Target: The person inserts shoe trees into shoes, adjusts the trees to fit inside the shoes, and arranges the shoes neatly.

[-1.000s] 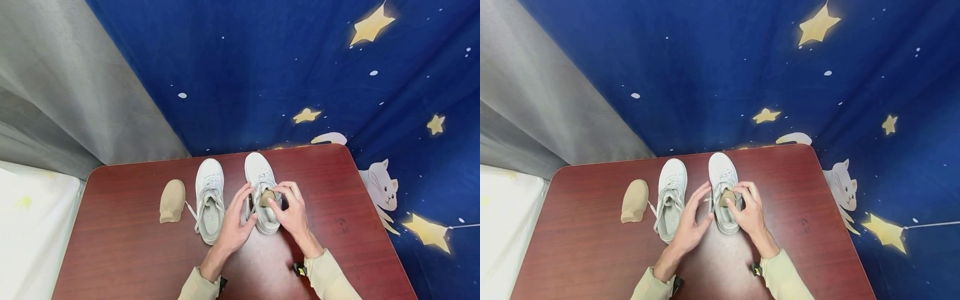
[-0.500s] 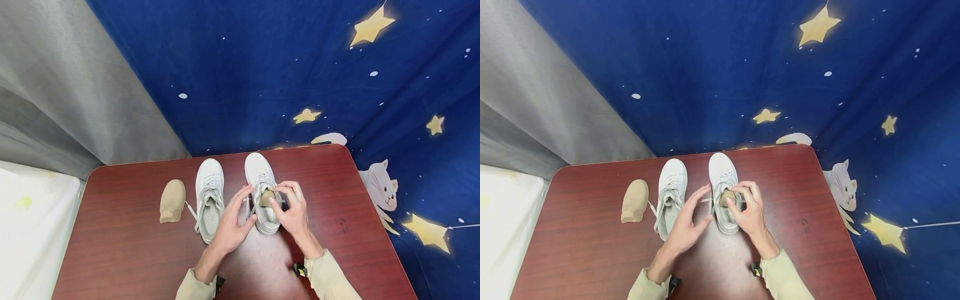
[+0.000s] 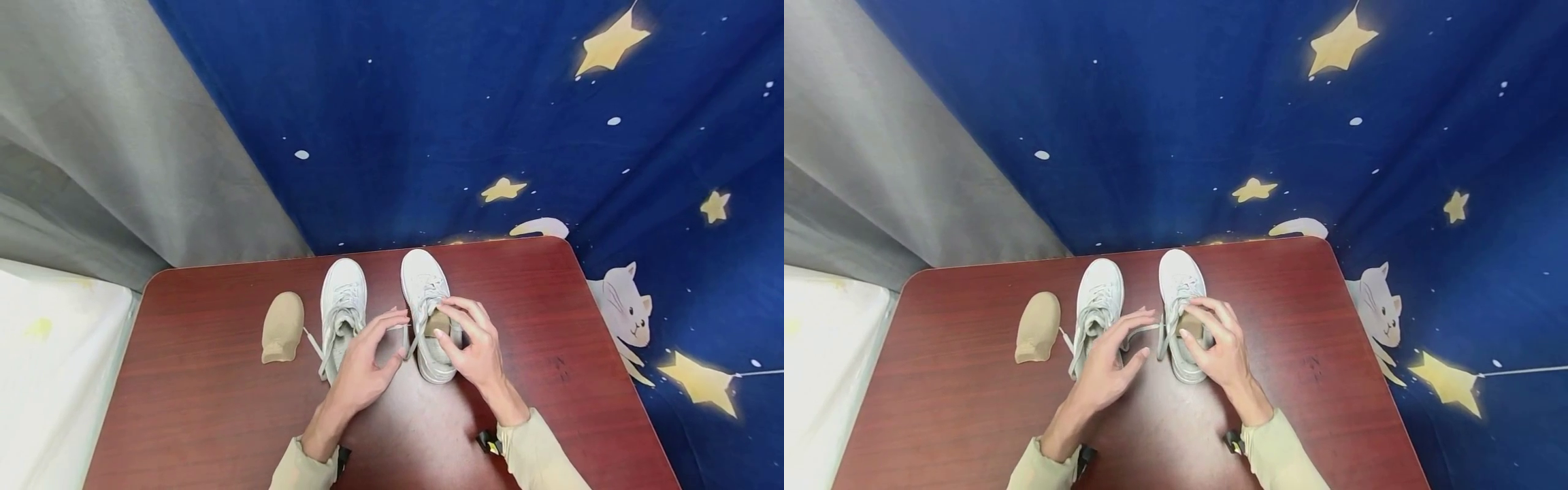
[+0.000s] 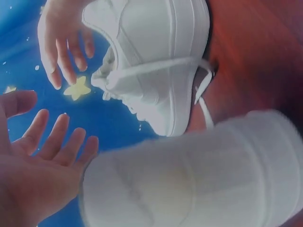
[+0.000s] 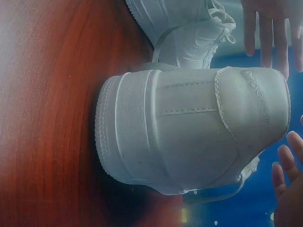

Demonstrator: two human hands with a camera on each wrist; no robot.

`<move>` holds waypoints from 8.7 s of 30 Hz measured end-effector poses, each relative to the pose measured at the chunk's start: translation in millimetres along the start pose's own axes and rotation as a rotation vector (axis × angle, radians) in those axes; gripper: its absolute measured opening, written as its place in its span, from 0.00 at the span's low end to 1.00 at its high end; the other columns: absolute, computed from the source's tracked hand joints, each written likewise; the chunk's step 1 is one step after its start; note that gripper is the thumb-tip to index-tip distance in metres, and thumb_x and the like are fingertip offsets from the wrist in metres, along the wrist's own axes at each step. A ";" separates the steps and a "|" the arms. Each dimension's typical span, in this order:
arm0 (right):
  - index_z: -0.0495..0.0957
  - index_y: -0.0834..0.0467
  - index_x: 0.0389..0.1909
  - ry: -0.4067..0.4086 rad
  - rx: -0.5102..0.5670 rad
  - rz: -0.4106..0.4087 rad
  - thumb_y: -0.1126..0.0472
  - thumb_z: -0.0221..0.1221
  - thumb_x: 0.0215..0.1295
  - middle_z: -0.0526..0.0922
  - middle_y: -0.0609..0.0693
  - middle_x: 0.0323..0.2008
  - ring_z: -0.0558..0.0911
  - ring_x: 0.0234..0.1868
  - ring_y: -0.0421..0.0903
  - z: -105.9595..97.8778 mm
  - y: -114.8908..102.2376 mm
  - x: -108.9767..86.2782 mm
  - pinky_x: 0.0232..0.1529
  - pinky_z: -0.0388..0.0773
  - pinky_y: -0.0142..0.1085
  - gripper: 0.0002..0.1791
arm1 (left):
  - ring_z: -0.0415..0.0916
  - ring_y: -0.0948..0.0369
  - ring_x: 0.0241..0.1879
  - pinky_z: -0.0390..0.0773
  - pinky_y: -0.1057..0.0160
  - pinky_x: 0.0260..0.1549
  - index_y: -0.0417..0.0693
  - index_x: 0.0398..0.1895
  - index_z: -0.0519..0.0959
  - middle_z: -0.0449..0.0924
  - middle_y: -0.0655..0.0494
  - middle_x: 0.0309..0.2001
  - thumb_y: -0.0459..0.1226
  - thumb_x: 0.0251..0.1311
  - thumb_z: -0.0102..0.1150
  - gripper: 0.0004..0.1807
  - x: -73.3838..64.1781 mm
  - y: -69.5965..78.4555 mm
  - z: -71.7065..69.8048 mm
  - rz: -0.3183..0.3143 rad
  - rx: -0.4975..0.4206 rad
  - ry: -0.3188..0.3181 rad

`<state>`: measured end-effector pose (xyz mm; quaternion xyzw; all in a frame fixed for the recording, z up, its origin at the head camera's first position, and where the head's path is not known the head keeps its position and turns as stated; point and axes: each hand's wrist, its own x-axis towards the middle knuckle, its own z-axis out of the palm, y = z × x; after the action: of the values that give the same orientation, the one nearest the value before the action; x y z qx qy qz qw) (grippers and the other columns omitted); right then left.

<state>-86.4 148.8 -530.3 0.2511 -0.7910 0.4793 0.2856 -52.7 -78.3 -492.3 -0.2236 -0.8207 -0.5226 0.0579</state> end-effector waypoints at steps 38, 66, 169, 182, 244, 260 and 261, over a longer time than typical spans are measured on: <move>0.82 0.62 0.54 -0.100 0.104 0.013 0.67 0.68 0.54 0.85 0.53 0.47 0.82 0.49 0.50 14.9 -16.0 1.8 0.58 0.73 0.33 0.23 | 0.76 0.60 0.56 0.70 0.64 0.58 0.51 0.57 0.80 0.80 0.61 0.55 0.28 0.56 0.63 0.24 -10.4 -16.9 -38.6 -0.061 0.052 0.146; 0.79 0.64 0.57 -0.161 0.134 -0.025 0.68 0.67 0.54 0.85 0.54 0.50 0.84 0.49 0.48 25.1 -29.1 -1.0 0.59 0.72 0.33 0.26 | 0.78 0.51 0.51 0.69 0.69 0.58 0.39 0.49 0.82 0.83 0.48 0.48 0.23 0.52 0.66 0.19 -15.7 -18.8 -52.2 0.037 0.058 0.314; 0.66 0.55 0.72 -0.472 0.082 0.159 0.52 0.70 0.57 0.66 0.48 0.71 0.68 0.69 0.43 65.1 -72.6 -7.8 0.66 0.67 0.40 0.42 | 0.63 0.51 0.68 0.58 0.72 0.63 0.53 0.69 0.73 0.69 0.52 0.69 0.31 0.53 0.71 0.37 -67.6 -78.0 -96.7 -0.290 0.273 0.481; 0.62 0.54 0.74 -0.522 0.043 0.182 0.50 0.70 0.56 0.64 0.48 0.73 0.67 0.70 0.43 71.0 -72.9 -13.5 0.66 0.68 0.41 0.46 | 0.62 0.50 0.69 0.60 0.64 0.65 0.55 0.74 0.65 0.66 0.54 0.71 0.33 0.54 0.71 0.43 -72.6 -87.6 -97.0 -0.373 0.290 0.460; 0.58 0.50 0.76 -0.615 0.056 0.290 0.47 0.69 0.58 0.62 0.46 0.74 0.62 0.72 0.42 87.2 -52.4 -26.8 0.69 0.63 0.41 0.47 | 0.63 0.39 0.67 0.65 0.38 0.60 0.41 0.64 0.73 0.65 0.38 0.69 0.33 0.46 0.76 0.38 -90.7 -128.4 -94.7 -0.508 0.380 0.393; 0.59 0.50 0.75 -0.610 0.077 0.277 0.47 0.70 0.56 0.62 0.47 0.73 0.64 0.71 0.42 87.8 -49.7 -28.7 0.68 0.65 0.42 0.47 | 0.63 0.39 0.67 0.65 0.39 0.60 0.42 0.64 0.73 0.64 0.38 0.69 0.32 0.42 0.78 0.40 -92.6 -136.5 -93.0 -0.504 0.405 0.391; 0.59 0.50 0.75 -0.607 0.075 0.274 0.46 0.70 0.56 0.62 0.48 0.73 0.65 0.71 0.42 87.8 -49.8 -28.8 0.68 0.65 0.42 0.47 | 0.63 0.39 0.67 0.65 0.39 0.60 0.42 0.64 0.73 0.64 0.39 0.70 0.31 0.42 0.78 0.40 -92.5 -136.9 -93.1 -0.504 0.406 0.391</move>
<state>-51.1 52.5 -552.7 0.2840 -0.8482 0.4454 -0.0395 -41.5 -237.4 -594.9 0.1054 -0.9103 -0.3799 0.1263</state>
